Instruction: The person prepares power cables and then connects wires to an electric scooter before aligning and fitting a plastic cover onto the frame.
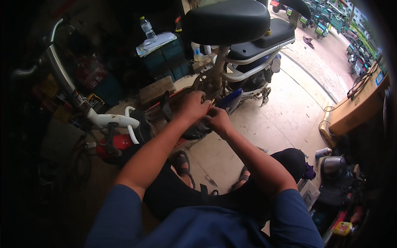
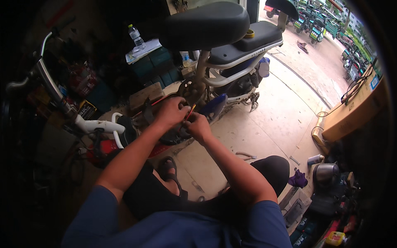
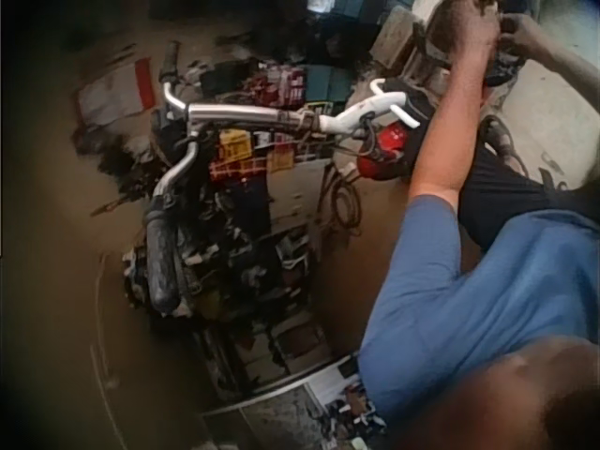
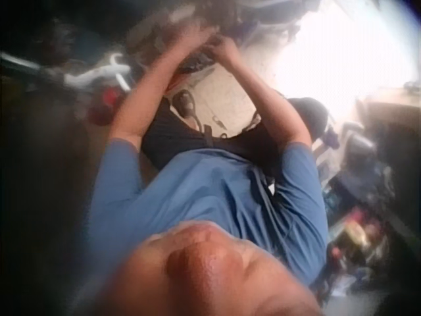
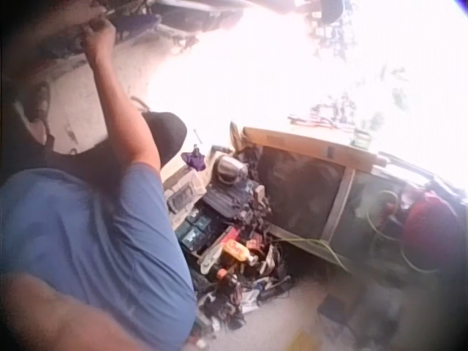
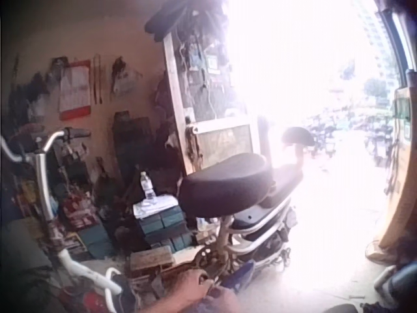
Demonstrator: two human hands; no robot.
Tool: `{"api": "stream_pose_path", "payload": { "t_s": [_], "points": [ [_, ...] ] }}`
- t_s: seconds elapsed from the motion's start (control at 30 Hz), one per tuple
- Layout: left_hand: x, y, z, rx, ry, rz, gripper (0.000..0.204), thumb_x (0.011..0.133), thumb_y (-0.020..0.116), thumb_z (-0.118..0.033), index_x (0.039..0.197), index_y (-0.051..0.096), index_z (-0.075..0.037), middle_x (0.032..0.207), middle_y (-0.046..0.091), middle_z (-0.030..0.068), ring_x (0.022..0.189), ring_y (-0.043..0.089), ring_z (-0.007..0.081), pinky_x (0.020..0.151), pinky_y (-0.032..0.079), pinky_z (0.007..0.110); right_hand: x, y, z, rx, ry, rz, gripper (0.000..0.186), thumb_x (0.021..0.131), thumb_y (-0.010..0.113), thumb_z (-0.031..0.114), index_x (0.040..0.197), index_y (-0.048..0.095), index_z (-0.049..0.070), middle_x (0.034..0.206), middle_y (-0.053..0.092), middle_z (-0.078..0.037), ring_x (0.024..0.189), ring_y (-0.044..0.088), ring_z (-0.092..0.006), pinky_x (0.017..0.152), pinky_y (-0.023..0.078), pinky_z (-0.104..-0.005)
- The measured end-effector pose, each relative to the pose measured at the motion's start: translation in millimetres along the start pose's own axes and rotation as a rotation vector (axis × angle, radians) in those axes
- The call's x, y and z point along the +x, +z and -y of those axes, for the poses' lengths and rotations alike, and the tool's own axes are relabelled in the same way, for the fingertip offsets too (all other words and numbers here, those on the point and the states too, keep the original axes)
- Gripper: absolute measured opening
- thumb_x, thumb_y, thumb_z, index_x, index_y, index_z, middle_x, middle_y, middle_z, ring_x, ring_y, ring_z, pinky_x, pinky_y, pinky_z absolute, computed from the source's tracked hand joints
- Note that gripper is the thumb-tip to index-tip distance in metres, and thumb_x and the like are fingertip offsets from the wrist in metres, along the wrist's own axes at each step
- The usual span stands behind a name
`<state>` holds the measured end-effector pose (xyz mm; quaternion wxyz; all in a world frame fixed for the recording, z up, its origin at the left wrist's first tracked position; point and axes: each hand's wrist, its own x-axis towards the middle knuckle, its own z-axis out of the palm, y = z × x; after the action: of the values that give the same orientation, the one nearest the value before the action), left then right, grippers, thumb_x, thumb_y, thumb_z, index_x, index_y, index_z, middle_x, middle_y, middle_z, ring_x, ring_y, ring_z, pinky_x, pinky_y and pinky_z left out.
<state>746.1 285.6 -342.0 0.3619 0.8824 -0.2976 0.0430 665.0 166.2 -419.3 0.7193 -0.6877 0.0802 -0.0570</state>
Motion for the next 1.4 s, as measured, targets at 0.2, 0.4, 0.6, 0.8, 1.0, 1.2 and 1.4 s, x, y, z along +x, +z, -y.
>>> {"api": "stream_pose_path", "payload": {
  "t_s": [0.2,0.4,0.6,0.8,1.0,1.2,1.4],
  "points": [
    [38.4,43.7,19.2,0.178,-0.088,0.317,0.026,0.074,0.083,-0.026,0.076,0.076,-0.001,0.075,0.074,0.0180,0.067,0.073,0.0289,0.069,0.058,0.038,0.9,-11.3,2.1,0.045,0.149,0.019,0.023,0.093,0.070,0.011,0.111,0.071,-0.002,0.093,0.073,-0.006,0.074,0.063,-0.0107,0.065,0.051,-0.0260],
    [43.1,50.1,45.7,-0.285,-0.382,0.370,0.015,0.082,0.073,-0.015,0.081,0.073,-0.001,0.073,0.072,0.0126,0.068,0.072,0.0242,0.065,0.060,0.042,3.4,-26.0,0.2,0.187,0.306,0.032,0.018,0.095,0.071,0.015,0.103,0.071,-0.001,0.085,0.070,-0.004,0.069,0.064,-0.0113,0.060,0.050,-0.0257],
    [27.7,32.9,37.3,-0.991,-0.796,0.509,0.014,0.098,0.065,-0.015,0.103,0.066,-0.003,0.090,0.071,0.0102,0.078,0.073,0.0249,0.076,0.059,0.046,3.5,-33.0,1.8,0.107,0.324,-0.098,0.020,0.095,0.072,0.016,0.101,0.069,-0.003,0.086,0.070,-0.006,0.070,0.065,-0.0122,0.060,0.052,-0.0264],
    [18.7,31.8,45.3,-1.066,-0.795,0.492,0.013,0.097,0.066,-0.020,0.101,0.067,-0.007,0.086,0.070,0.0068,0.078,0.072,0.0239,0.078,0.059,0.046,13.9,-63.3,26.5,0.145,0.151,-0.316,0.021,0.093,0.067,0.006,0.109,0.068,-0.008,0.088,0.071,-0.009,0.067,0.066,-0.0137,0.060,0.054,-0.0283],
    [23.7,29.9,32.0,-1.046,-0.787,0.512,0.021,0.100,0.061,-0.024,0.111,0.065,-0.006,0.094,0.075,0.0110,0.072,0.070,0.0203,0.063,0.050,0.032,61.7,-168.3,125.4,-0.489,-0.472,-0.801,0.027,0.096,0.063,0.011,0.117,0.067,-0.004,0.105,0.076,-0.018,0.096,0.073,-0.0273,0.089,0.055,-0.0337],
    [22.8,36.5,24.9,-0.981,-0.747,0.550,0.025,0.104,0.055,-0.023,0.113,0.064,-0.002,0.098,0.078,0.0118,0.066,0.071,0.0161,0.055,0.046,0.027,127.7,-239.6,186.5,-1.015,-0.664,-0.811,0.036,0.094,0.063,0.016,0.127,0.065,0.001,0.122,0.068,-0.023,0.114,0.066,-0.0378,0.100,0.051,-0.0430],
    [23.9,42.3,18.3,-0.932,-0.715,0.626,0.036,0.102,0.056,-0.025,0.122,0.065,0.004,0.109,0.077,0.0160,0.068,0.068,0.0160,0.058,0.046,0.028,160.8,-277.4,209.7,-1.283,-0.526,-0.660,0.034,0.086,0.066,0.016,0.119,0.066,0.010,0.121,0.069,-0.016,0.115,0.061,-0.0392,0.099,0.050,-0.0463]
  ]
}}
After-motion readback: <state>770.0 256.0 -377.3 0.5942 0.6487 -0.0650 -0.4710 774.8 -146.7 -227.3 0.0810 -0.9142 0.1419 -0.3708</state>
